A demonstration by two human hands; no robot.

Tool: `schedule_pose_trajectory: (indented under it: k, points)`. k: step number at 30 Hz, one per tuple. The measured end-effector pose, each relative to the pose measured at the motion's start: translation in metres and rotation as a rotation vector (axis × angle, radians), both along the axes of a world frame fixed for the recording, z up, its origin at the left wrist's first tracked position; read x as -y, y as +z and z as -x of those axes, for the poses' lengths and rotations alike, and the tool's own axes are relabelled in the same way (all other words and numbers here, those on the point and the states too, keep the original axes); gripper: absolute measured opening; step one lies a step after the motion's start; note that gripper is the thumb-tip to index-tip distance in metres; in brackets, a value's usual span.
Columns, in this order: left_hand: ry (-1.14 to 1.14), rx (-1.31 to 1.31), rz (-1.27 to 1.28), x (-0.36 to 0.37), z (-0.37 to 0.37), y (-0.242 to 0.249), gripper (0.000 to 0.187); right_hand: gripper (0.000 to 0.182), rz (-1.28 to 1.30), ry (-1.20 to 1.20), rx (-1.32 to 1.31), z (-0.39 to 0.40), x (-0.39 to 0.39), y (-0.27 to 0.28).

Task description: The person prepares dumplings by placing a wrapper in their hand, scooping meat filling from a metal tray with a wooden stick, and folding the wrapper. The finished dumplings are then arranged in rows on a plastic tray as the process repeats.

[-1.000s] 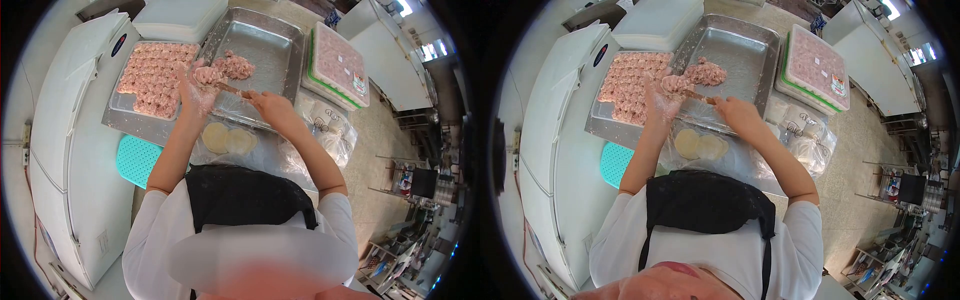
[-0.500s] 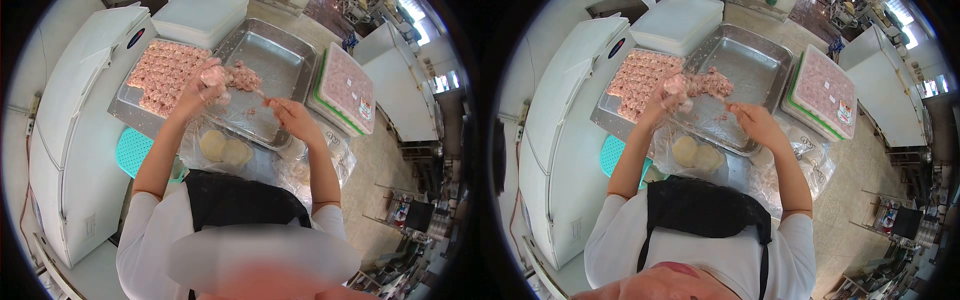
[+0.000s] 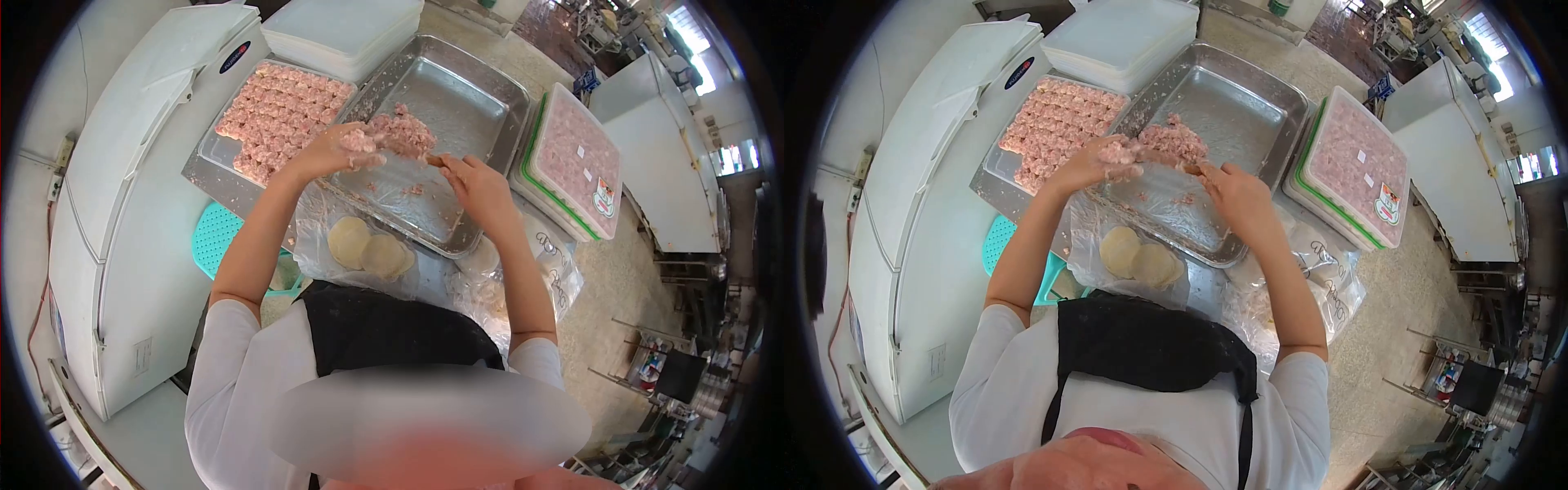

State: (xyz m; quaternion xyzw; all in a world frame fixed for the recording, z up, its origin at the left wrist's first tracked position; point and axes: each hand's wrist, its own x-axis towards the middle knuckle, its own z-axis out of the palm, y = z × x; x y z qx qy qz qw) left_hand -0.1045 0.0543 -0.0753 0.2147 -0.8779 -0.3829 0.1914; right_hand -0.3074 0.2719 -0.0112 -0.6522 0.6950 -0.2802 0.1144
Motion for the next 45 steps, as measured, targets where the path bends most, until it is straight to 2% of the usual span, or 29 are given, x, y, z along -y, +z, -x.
schedule_pose_trajectory:
  k: [1,2,5,7,8,9,10,11,13,15,17,19,20,21,22,23,25,27,29,31,33,35,37,39,41,42,43,44,45]
  points:
    - [0.043,0.071,-0.275,-0.005,0.005,0.019,0.047,0.029,0.006,-0.185,-0.252,-0.009,0.000,0.007]
    - [0.083,0.140,-0.552,-0.008,0.008,0.029,0.050,0.029,0.010,-0.180,-0.255,-0.010,0.005,-0.001]
    - [0.056,-0.021,-0.488,-0.012,0.013,0.026,0.059,0.028,0.047,-0.073,-0.245,0.001,0.013,-0.055]
    - [0.085,0.051,-0.512,-0.015,0.003,0.037,0.061,0.027,-0.285,-0.191,-0.428,0.030,0.017,-0.062]
    - [0.105,0.137,-0.536,-0.016,-0.002,0.045,0.064,0.027,-0.279,-0.204,-0.425,0.037,0.010,-0.061]
    - [0.097,0.137,-0.532,-0.019,-0.006,0.050,0.064,0.026,-0.222,-0.207,-0.311,0.039,0.000,-0.050]
    - [0.056,-0.009,-0.331,-0.024,-0.011,0.053,0.063,0.027,-0.172,-0.211,-0.196,0.034,-0.010,-0.038]
    - [0.015,-0.158,-0.130,-0.027,-0.014,0.056,0.063,0.027,-0.177,-0.221,-0.199,0.026,-0.019,-0.023]
    - [-0.034,-0.230,-0.068,-0.030,-0.014,0.060,0.058,0.027,-0.079,-0.176,0.341,0.006,-0.029,0.010]
    - [-0.087,-0.304,-0.004,-0.030,-0.016,0.066,0.054,0.027,-0.051,-0.092,0.290,-0.019,-0.024,0.017]
    - [-0.209,-0.091,-0.133,-0.028,-0.017,0.071,0.043,0.027,-0.025,-0.016,0.242,-0.029,-0.024,0.016]
    - [-0.205,-0.027,-0.034,-0.026,-0.023,0.070,0.041,0.025,-0.008,0.055,0.218,-0.031,-0.019,0.014]
    - [-0.183,0.041,0.069,-0.024,-0.026,0.071,0.039,0.025,-0.006,0.051,0.210,-0.028,-0.023,0.022]
    - [-0.187,0.035,0.072,-0.023,-0.031,0.073,0.039,0.025,-0.080,-0.022,0.056,-0.028,-0.029,0.042]
    - [-0.203,0.032,-0.028,-0.022,-0.035,0.076,0.040,0.024,-0.152,-0.093,-0.099,-0.031,-0.030,0.055]
    - [-0.220,0.031,-0.132,-0.021,-0.038,0.078,0.042,0.024,-0.152,-0.097,-0.103,-0.042,-0.029,0.052]
    - [-0.272,0.048,-0.121,-0.012,-0.040,0.080,0.042,0.024,-0.014,-0.060,-0.140,-0.069,-0.025,0.042]
    - [-0.325,0.061,-0.110,0.000,-0.046,0.067,0.043,0.024,-0.056,-0.071,-0.146,-0.075,-0.017,0.054]
    - [-0.141,-0.084,0.032,0.017,-0.058,0.035,0.043,0.024,-0.094,-0.064,-0.161,-0.084,-0.009,0.075]
    - [-0.191,-0.110,-0.002,0.030,-0.075,0.045,0.045,0.026,-0.073,-0.107,0.025,-0.101,-0.004,0.093]
    - [-0.245,-0.133,-0.046,0.040,-0.092,0.062,0.046,0.027,-0.013,-0.059,-0.010,-0.125,0.014,0.078]
    - [-0.271,0.018,-0.109,0.046,-0.109,0.089,0.054,0.028,0.045,-0.009,-0.046,-0.150,0.033,0.056]
    - [-0.223,0.022,-0.120,0.056,-0.132,0.099,0.051,0.029,-0.122,-0.117,0.119,-0.168,0.052,0.037]
    - [-0.168,0.025,-0.130,0.079,-0.151,0.088,0.049,0.029,-0.052,-0.115,0.127,-0.171,0.058,0.024]
    - [-0.353,-0.195,-1.167,0.122,-0.164,0.045,0.044,0.029,0.016,-0.120,0.142,-0.175,0.056,0.015]
    - [-0.353,-0.192,-1.169,0.133,-0.172,0.035,0.044,0.030,0.009,-0.186,0.276,-0.178,0.053,0.012]
    - [-0.218,-0.306,-1.225,0.143,-0.180,0.026,0.044,0.030,0.001,-0.252,0.412,-0.181,0.050,0.008]
    - [-0.077,-0.419,-1.275,0.152,-0.189,0.018,0.044,0.030,-0.003,-0.253,0.415,-0.186,0.045,0.005]
    - [-0.074,-0.416,-1.277,0.165,-0.197,0.010,0.044,0.031,-0.009,-0.317,0.507,-0.191,0.041,0.001]
